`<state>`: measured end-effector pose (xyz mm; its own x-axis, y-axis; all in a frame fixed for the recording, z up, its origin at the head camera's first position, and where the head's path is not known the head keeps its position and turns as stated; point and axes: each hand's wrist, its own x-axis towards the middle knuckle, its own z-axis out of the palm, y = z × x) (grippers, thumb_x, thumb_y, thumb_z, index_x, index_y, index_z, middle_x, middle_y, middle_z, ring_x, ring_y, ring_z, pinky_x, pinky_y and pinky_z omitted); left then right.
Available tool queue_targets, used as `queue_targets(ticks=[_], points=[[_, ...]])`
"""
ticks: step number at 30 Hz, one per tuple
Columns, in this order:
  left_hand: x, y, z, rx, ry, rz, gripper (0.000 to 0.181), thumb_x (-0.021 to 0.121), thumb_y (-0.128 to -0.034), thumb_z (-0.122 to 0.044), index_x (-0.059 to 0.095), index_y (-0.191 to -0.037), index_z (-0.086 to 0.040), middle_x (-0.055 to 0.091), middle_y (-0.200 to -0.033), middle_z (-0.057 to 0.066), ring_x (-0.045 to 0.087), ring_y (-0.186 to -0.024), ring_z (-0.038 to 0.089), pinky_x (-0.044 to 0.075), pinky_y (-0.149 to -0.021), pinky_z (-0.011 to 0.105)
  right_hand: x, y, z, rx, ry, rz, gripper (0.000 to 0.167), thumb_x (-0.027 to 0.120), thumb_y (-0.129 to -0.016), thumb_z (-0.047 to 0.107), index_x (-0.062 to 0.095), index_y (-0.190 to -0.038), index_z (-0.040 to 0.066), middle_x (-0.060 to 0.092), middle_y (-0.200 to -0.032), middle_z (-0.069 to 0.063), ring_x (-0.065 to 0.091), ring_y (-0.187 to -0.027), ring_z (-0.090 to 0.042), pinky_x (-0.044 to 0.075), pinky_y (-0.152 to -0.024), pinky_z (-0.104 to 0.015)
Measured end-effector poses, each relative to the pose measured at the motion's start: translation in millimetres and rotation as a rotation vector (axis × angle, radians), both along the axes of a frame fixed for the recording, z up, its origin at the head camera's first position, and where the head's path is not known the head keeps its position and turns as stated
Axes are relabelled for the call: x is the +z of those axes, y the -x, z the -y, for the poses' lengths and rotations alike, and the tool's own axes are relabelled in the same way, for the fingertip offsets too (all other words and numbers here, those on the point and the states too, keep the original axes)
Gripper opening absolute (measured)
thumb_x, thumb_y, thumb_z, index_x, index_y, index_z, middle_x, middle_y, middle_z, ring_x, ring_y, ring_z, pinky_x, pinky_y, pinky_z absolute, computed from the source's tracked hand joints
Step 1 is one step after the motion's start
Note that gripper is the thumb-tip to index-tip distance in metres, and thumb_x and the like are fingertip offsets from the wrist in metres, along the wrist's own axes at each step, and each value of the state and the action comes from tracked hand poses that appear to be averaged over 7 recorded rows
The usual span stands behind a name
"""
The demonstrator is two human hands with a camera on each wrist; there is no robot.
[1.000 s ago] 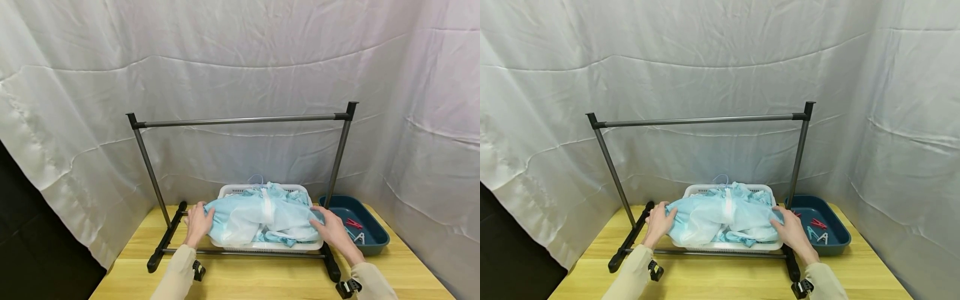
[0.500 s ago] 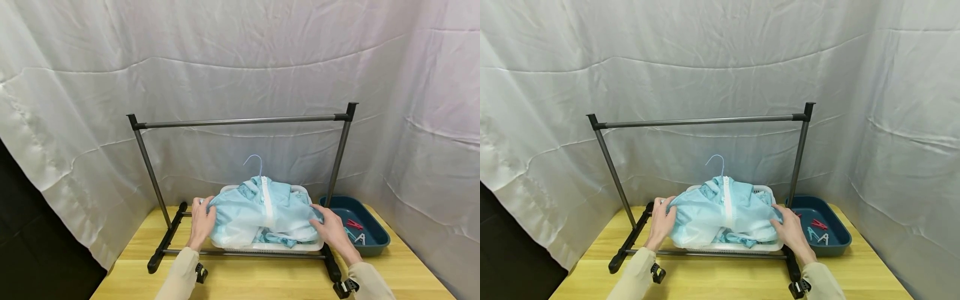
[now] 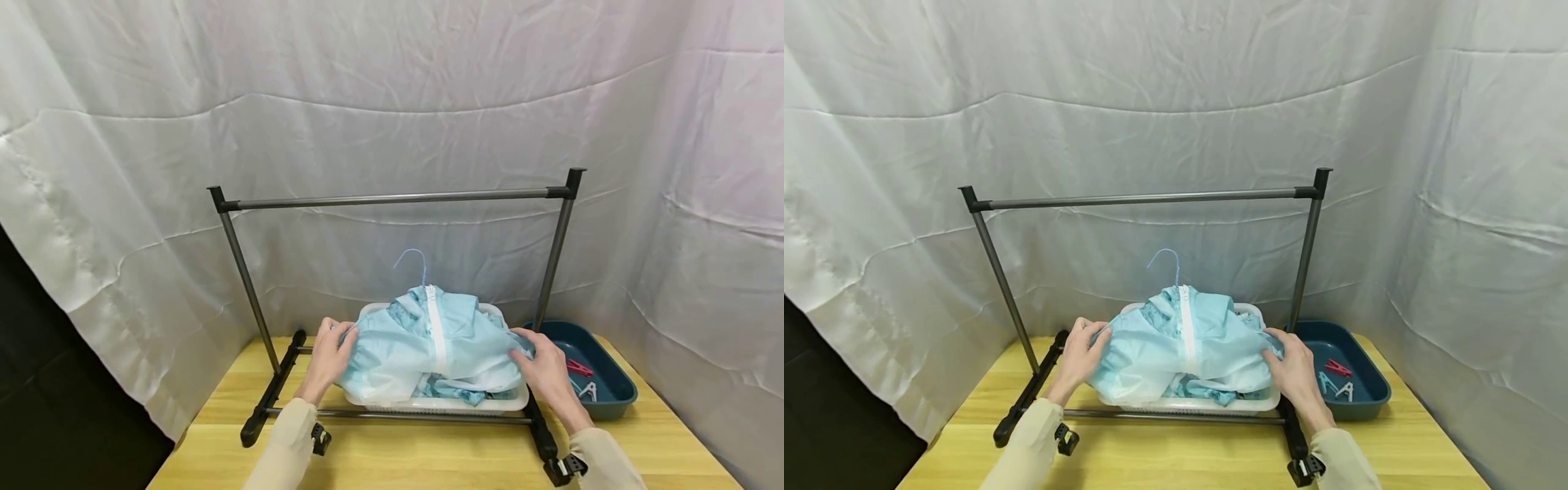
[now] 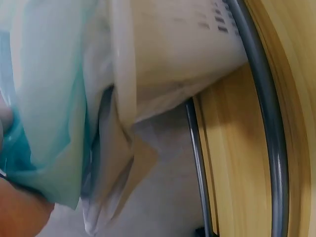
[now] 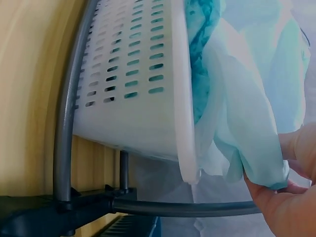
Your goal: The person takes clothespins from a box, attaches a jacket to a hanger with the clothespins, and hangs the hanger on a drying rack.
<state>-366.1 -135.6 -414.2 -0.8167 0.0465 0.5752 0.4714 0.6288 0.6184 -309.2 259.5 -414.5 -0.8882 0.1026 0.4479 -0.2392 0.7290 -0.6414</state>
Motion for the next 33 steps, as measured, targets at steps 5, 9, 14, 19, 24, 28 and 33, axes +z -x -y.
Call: queue_targets(ticks=[5, 9, 14, 19, 24, 28, 33], points=[[0.1, -0.8, 1.7, -0.047, 0.0, -0.045, 0.026, 0.062, -0.0977, -0.021, 0.071, -0.115, -0.004, 0.046, -0.095, 0.007, 0.042, -0.082, 0.017, 0.039, -0.077, 0.034, 1.0, 0.3, 2, 0.004, -0.019, -0.039, 0.028, 0.051, -0.103, 0.017, 0.064, -0.124, 0.005, 0.059, -0.109, -0.019, 0.056, -0.088, -0.03, 0.044, -0.072, -0.039], [0.3, -1.7, 1.8, -0.051, -0.034, -0.075, 0.024, 0.06, -0.0991, -0.02, 0.072, -0.112, -0.004, 0.048, -0.096, 0.006, 0.044, -0.082, 0.015, 0.041, -0.075, 0.032, 0.6, 1.2, 4, -0.008, -0.027, -0.073, 0.028, 0.043, -0.106, 0.017, 0.062, -0.119, 0.002, 0.057, -0.102, -0.017, 0.053, -0.083, -0.027, 0.04, -0.071, -0.036], [1.4, -3.7, 4.0, -0.025, -0.139, -0.047, 0.024, 0.056, -0.1009, -0.02, 0.073, -0.109, -0.004, 0.052, -0.098, 0.005, 0.048, -0.082, 0.015, 0.043, -0.076, 0.033, 5.9, 1.1, 6, -0.048, 0.015, -0.063, 0.03, 0.038, -0.107, 0.021, 0.058, -0.118, 0.002, 0.052, -0.1, -0.016, 0.049, -0.083, -0.027, 0.038, -0.069, -0.035], [1.4, -3.5, 11.3, 0.036, -0.197, -0.027, 0.025, 0.056, -0.1011, -0.021, 0.072, -0.108, -0.004, 0.058, -0.102, 0.009, 0.056, -0.09, 0.022, 0.045, -0.083, 0.039, 12.2, -1.9, 4, -0.056, 0.072, 0.019, 0.038, 0.03, -0.108, 0.031, 0.053, -0.123, 0.005, 0.05, -0.109, -0.016, 0.051, -0.091, -0.03, 0.04, -0.074, -0.038], [2.2, -2.4, 16.6, 0.122, -0.179, 0.015, 0.021, 0.059, -0.0994, -0.021, 0.073, -0.104, -0.006, 0.061, -0.106, 0.01, 0.058, -0.096, 0.027, 0.044, -0.087, 0.043, 14.7, -5.3, 1, -0.039, 0.12, 0.047, 0.041, 0.028, -0.108, 0.036, 0.051, -0.125, 0.006, 0.049, -0.115, -0.016, 0.05, -0.096, -0.031, 0.04, -0.078, -0.04], [4.0, -1.8, 17.3, 0.193, -0.125, -0.008, 0.02, 0.06, -0.0969, -0.02, 0.074, -0.098, -0.007, 0.062, -0.106, 0.011, 0.057, -0.097, 0.03, 0.043, -0.087, 0.046, 14.5, -5.1, 0, -0.033, 0.136, 0.04, 0.041, 0.028, -0.108, 0.037, 0.051, -0.124, 0.006, 0.049, -0.116, -0.016, 0.05, -0.097, -0.032, 0.039, -0.078, -0.041], [5.8, -3.1, 17.9, 0.276, -0.074, -0.064, 0.02, 0.061, -0.0967, -0.021, 0.075, -0.097, -0.007, 0.067, -0.105, 0.012, 0.059, -0.099, 0.032, 0.045, -0.088, 0.049, 13.9, -4.0, 1, -0.027, 0.174, 0.055, 0.042, 0.027, -0.108, 0.037, 0.049, -0.125, 0.005, 0.047, -0.119, -0.017, 0.049, -0.099, -0.032, 0.039, -0.081, -0.043]])
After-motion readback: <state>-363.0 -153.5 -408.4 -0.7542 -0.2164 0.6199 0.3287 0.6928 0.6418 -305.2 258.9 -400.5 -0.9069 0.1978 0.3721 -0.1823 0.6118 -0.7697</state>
